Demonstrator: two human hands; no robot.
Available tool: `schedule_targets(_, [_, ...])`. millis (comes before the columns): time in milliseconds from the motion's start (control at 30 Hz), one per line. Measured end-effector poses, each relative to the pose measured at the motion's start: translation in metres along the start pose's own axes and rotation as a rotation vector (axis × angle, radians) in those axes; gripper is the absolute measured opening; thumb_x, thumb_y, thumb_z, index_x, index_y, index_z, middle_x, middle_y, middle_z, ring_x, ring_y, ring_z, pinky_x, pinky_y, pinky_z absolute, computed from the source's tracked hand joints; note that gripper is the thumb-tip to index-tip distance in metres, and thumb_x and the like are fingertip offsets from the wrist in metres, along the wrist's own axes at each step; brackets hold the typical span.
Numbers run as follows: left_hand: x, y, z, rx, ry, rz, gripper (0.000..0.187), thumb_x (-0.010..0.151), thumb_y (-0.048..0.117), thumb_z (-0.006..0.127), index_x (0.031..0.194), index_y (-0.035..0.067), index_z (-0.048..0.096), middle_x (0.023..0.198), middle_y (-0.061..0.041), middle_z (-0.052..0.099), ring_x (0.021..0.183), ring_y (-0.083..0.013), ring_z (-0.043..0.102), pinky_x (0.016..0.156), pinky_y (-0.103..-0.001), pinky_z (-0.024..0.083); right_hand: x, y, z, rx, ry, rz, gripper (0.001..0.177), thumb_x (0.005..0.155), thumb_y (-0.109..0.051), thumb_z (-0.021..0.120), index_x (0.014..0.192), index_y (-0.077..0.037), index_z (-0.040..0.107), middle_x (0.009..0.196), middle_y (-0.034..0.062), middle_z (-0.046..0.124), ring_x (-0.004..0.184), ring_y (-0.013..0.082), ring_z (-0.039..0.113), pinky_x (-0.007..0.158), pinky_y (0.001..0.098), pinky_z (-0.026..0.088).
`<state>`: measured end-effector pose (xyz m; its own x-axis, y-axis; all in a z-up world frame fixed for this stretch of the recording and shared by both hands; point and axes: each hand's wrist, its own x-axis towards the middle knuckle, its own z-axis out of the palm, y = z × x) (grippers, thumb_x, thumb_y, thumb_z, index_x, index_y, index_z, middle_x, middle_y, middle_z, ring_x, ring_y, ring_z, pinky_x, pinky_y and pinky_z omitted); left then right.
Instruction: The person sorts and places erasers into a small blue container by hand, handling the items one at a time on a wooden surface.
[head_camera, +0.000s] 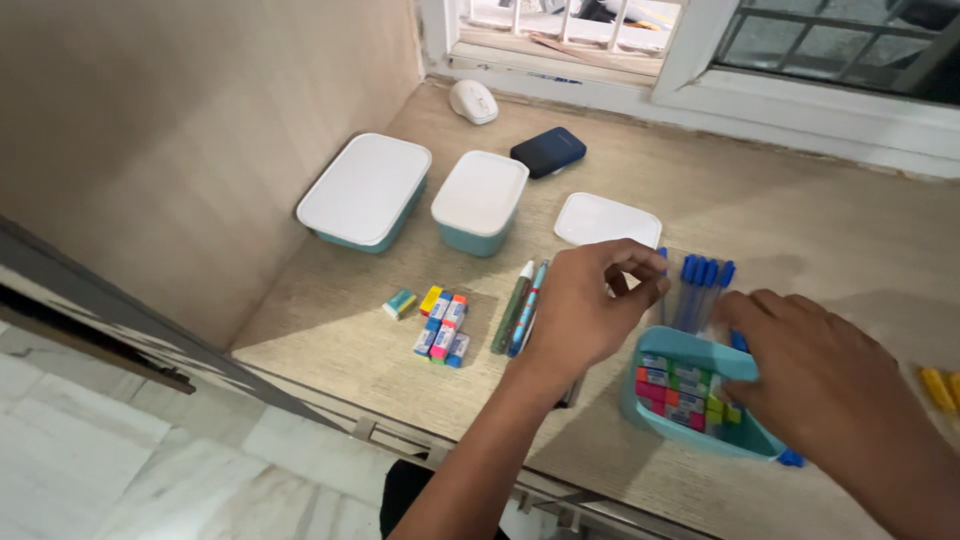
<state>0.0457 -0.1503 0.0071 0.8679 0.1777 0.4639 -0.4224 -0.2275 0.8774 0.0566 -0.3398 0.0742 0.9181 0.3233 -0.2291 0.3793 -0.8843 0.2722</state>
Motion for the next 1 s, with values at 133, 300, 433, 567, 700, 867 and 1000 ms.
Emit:
schedule_targets(133, [-0.008,0.004,-0.013,0.062,0.039,-0.057,0.017,0.082,0.006,0.076,0.098,0.006,0.077,0.089,-0.006,0.079,0.064,-0.0157,0.067,0.065,-0.028,0.056,0.014,0.007,0.029,-0.074,0.022,-0.023,0.116,0.056,-0.037,0.094,0.154,-0.021,0.034,0.140,0.0031,0.057,0.130,0.0239,0.056,0.105,0.0433,0.049])
schedule_targets(300, [-0.013,0.009,0.005,0.063,-0.060,-0.030,0.016,0.085,0.010,0.076,0.101,0.008,0.077,0.089,-0.007,0.079,0.071,-0.0166,0.071,0.068,-0.028,0.057,0.010,0.003,0.039,-0.089,0.022,-0.046,0.112,0.068,-0.021,0.086,0.163,-0.021,0.027,0.136,0.0043,0.061,0.131,0.0220,0.058,0.108,0.0419,0.048])
schedule_targets(433, [-0.014,0.011,0.030,0.149,-0.110,0.070,0.019,0.082,0.014,0.076,0.101,0.010,0.076,0.091,-0.008,0.077,0.079,-0.0231,0.073,0.075,-0.034,0.058,0.006,0.003,0.032,-0.034,-0.066,0.007,0.076,0.081,-0.019,0.081,0.146,-0.019,0.042,0.125,0.0034,0.067,0.129,0.0207,0.058,0.113,0.0424,0.044])
schedule_targets(567, [-0.019,0.012,0.047,0.316,-0.166,0.096,0.019,0.081,0.010,0.075,0.100,0.012,0.078,0.090,-0.007,0.078,0.086,-0.0274,0.075,0.082,-0.042,0.054,-0.002,0.017,0.040,0.083,0.105,-0.082,0.074,0.071,-0.019,0.083,0.138,-0.016,0.052,0.122,0.0027,0.068,0.124,0.0238,0.060,0.109,0.0421,0.046])
schedule_targets(700, [-0.022,0.010,0.054,0.335,-0.195,0.081,0.027,0.077,0.003,0.070,0.102,0.012,0.077,0.089,-0.007,0.079,0.087,-0.0267,0.075,0.083,-0.042,0.054,0.004,0.030,0.063,0.191,0.256,-0.148,0.084,0.059,-0.027,0.090,0.135,-0.010,0.057,0.122,0.0072,0.068,0.122,0.0291,0.060,0.105,0.0472,0.044])
schedule_targets(867, [-0.022,0.013,0.052,0.253,-0.179,0.078,0.024,0.078,0.005,0.071,0.100,0.012,0.076,0.091,-0.007,0.079,0.085,-0.0253,0.077,0.083,-0.036,0.059,-0.001,0.033,0.055,0.216,0.258,-0.115,0.082,0.060,-0.029,0.089,0.135,-0.013,0.060,0.120,0.0057,0.070,0.120,0.0276,0.062,0.104,0.0459,0.046])
schedule_targets(1000, [-0.019,0.019,0.040,0.248,-0.117,0.030,0.020,0.081,0.008,0.073,0.100,0.010,0.078,0.090,-0.009,0.078,0.083,-0.0262,0.077,0.080,-0.034,0.059,-0.014,0.020,0.021,0.261,0.264,-0.063,0.055,0.072,-0.023,0.084,0.125,-0.018,0.068,0.113,0.0029,0.071,0.115,0.0234,0.064,0.106,0.0425,0.046])
